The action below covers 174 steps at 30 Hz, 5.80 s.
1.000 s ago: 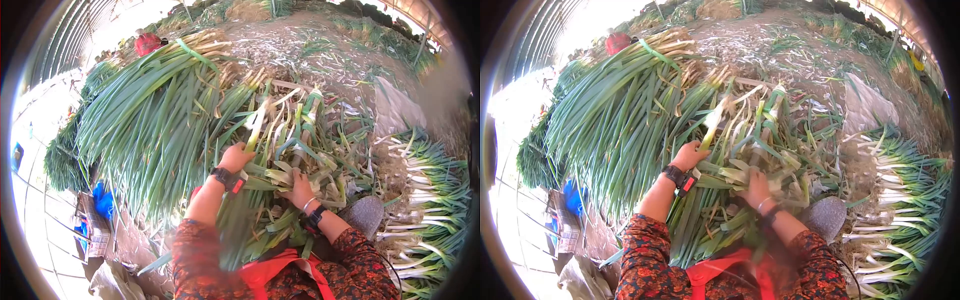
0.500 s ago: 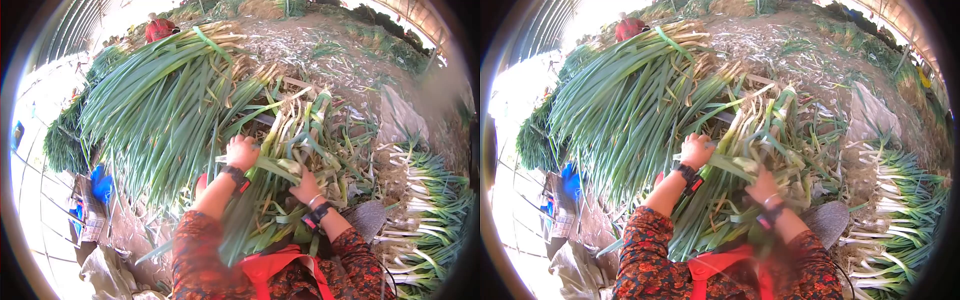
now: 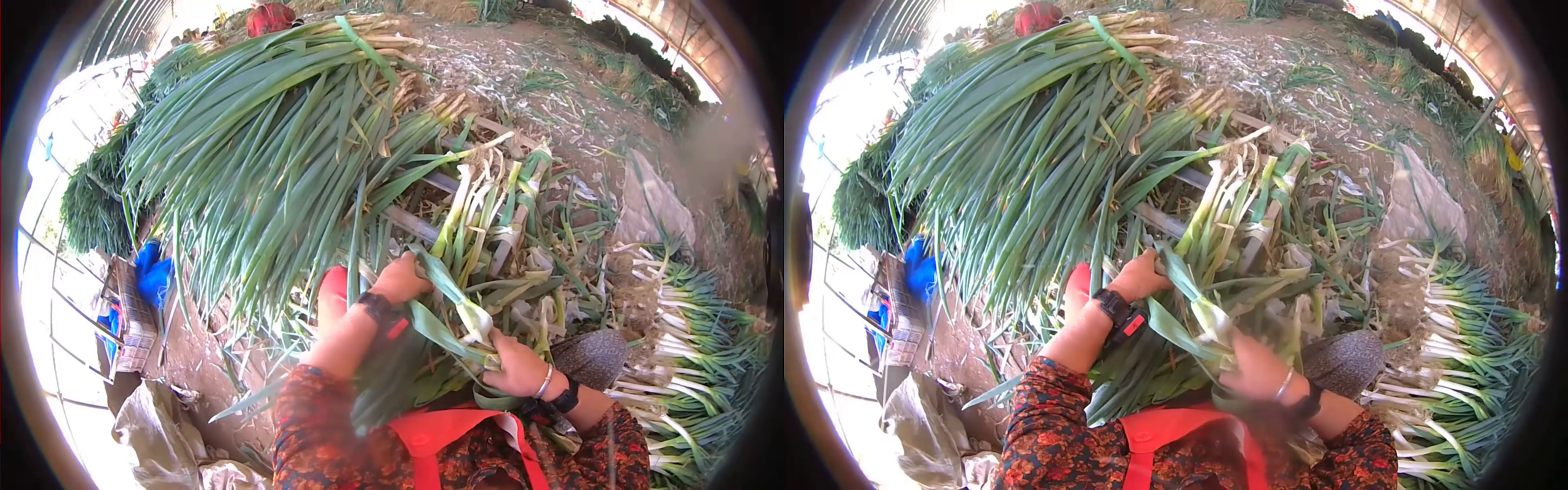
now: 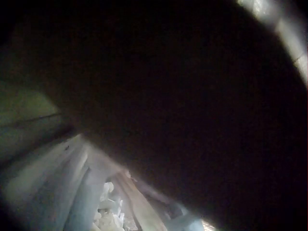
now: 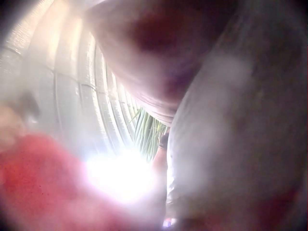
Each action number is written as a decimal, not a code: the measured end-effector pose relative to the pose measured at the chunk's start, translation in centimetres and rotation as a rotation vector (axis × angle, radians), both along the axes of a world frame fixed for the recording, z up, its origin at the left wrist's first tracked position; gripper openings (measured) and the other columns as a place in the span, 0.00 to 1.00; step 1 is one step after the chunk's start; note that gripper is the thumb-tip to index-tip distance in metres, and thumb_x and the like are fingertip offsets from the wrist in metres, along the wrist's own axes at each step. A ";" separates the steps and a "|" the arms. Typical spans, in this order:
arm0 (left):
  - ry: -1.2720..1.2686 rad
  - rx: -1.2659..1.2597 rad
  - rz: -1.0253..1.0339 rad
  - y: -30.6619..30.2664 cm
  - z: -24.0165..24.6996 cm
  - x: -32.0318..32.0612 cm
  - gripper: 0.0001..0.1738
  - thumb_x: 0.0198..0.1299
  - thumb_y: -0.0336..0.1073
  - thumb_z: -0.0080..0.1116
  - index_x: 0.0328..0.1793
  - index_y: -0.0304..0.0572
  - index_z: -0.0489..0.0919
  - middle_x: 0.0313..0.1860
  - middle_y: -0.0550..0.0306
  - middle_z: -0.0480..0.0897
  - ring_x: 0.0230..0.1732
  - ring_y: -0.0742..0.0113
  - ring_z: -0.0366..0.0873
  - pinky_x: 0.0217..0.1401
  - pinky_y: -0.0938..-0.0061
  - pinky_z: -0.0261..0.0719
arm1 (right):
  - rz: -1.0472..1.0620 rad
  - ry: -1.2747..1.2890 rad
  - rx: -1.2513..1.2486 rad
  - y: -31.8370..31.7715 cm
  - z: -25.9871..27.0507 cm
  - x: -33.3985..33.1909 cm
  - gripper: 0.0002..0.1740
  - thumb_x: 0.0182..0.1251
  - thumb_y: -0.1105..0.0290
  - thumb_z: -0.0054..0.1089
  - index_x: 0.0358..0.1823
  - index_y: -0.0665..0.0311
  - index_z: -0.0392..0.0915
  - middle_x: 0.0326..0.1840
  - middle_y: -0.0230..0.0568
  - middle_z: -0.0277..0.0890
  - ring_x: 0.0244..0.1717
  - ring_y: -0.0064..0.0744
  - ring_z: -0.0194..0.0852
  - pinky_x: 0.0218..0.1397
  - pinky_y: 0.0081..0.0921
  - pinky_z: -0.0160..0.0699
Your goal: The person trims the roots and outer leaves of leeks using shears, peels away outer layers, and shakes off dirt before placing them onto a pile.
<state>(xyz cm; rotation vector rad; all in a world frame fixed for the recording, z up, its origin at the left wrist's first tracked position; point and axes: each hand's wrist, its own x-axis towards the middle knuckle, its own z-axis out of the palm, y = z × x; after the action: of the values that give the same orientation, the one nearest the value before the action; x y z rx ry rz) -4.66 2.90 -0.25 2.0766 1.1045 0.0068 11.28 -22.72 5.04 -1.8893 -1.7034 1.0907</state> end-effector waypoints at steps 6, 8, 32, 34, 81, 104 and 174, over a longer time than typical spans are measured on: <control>-0.008 0.039 0.063 -0.6 -0.6 0.0 0.40 0.46 0.46 0.69 0.64 0.35 0.69 0.58 0.34 0.76 0.59 0.39 0.75 0.64 0.59 0.74 | -0.029 -0.109 0.077 3.2 -0.8 1.4 0.42 0.50 0.64 0.67 0.65 0.73 0.59 0.49 0.65 0.75 0.52 0.62 0.76 0.53 0.42 0.77; -0.010 0.078 0.090 -0.6 -0.7 0.2 0.39 0.46 0.45 0.68 0.64 0.37 0.70 0.57 0.35 0.74 0.61 0.39 0.73 0.65 0.58 0.73 | -0.036 -0.049 0.081 4.2 -0.7 1.7 0.43 0.50 0.64 0.67 0.67 0.71 0.58 0.48 0.64 0.76 0.50 0.61 0.77 0.52 0.43 0.77; -0.140 -0.080 0.223 3.3 -2.3 4.6 0.55 0.43 0.43 0.73 0.71 0.30 0.50 0.53 0.29 0.79 0.56 0.40 0.79 0.61 0.60 0.76 | -0.087 0.044 0.159 4.5 -3.1 1.8 0.44 0.50 0.64 0.68 0.68 0.72 0.58 0.55 0.67 0.73 0.56 0.60 0.75 0.59 0.43 0.74; -0.105 -0.063 0.233 3.5 -2.7 4.5 0.56 0.40 0.48 0.75 0.70 0.28 0.56 0.57 0.32 0.78 0.58 0.43 0.78 0.62 0.62 0.75 | -0.146 -0.122 0.086 5.5 -3.0 2.1 0.46 0.51 0.64 0.69 0.70 0.73 0.57 0.56 0.65 0.73 0.59 0.60 0.72 0.63 0.40 0.71; -0.296 -0.371 0.240 0.5 0.7 -3.7 0.21 0.48 0.41 0.66 0.45 0.33 0.84 0.40 0.45 0.85 0.42 0.58 0.83 0.51 0.68 0.78 | 0.039 -0.147 0.029 2.5 1.6 -0.5 0.25 0.49 0.63 0.66 0.45 0.73 0.71 0.37 0.57 0.75 0.40 0.59 0.76 0.45 0.42 0.75; -0.260 -0.023 0.335 1.2 -2.6 -3.1 0.23 0.60 0.40 0.54 0.61 0.43 0.75 0.47 0.34 0.83 0.53 0.40 0.79 0.58 0.58 0.75 | -0.164 -0.173 -0.016 7.6 -0.2 0.9 0.22 0.52 0.62 0.66 0.40 0.74 0.74 0.37 0.62 0.77 0.38 0.61 0.78 0.43 0.47 0.76; -0.124 -0.049 0.070 1.5 -0.3 -0.2 0.19 0.50 0.45 0.63 0.37 0.33 0.82 0.36 0.39 0.84 0.41 0.45 0.83 0.48 0.58 0.79 | -0.373 -0.007 -0.082 9.7 -1.5 6.1 0.22 0.52 0.64 0.68 0.41 0.74 0.74 0.34 0.61 0.79 0.36 0.55 0.82 0.41 0.43 0.80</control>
<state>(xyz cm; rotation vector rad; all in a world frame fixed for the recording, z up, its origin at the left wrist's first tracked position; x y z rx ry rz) -4.89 4.35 -0.60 1.9660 1.0901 0.1399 17.40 -13.02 3.50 -2.1503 -1.2532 1.0154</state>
